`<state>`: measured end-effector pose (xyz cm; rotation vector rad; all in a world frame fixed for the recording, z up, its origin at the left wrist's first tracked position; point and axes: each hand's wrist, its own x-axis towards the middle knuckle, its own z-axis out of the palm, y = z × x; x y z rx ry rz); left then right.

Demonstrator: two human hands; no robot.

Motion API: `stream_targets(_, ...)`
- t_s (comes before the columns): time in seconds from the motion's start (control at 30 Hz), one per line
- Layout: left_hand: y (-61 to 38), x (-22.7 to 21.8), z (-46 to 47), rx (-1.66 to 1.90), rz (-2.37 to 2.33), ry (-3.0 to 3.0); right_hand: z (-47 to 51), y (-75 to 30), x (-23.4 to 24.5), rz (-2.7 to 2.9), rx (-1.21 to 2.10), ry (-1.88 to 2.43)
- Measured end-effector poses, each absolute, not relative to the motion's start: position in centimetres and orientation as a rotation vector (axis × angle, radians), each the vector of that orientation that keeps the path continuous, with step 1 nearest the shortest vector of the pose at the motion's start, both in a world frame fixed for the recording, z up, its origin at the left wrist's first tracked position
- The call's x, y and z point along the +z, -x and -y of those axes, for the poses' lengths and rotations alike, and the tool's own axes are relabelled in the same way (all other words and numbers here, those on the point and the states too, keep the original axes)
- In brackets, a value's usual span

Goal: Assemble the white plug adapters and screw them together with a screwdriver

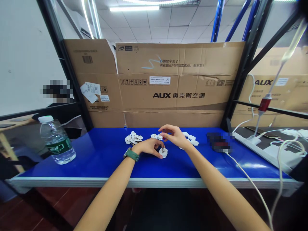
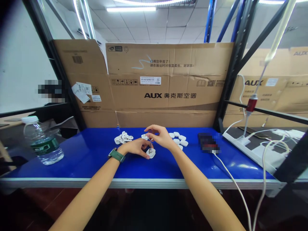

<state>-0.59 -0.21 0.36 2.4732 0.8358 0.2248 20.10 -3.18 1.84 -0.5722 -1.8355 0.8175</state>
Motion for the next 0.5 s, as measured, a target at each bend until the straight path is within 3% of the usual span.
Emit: stream_targets(0.5,0.65,0.27,0.03,0.220,-0.824,-2.479,2.90,-20.15,1.58,1.799,0.855,0.599)
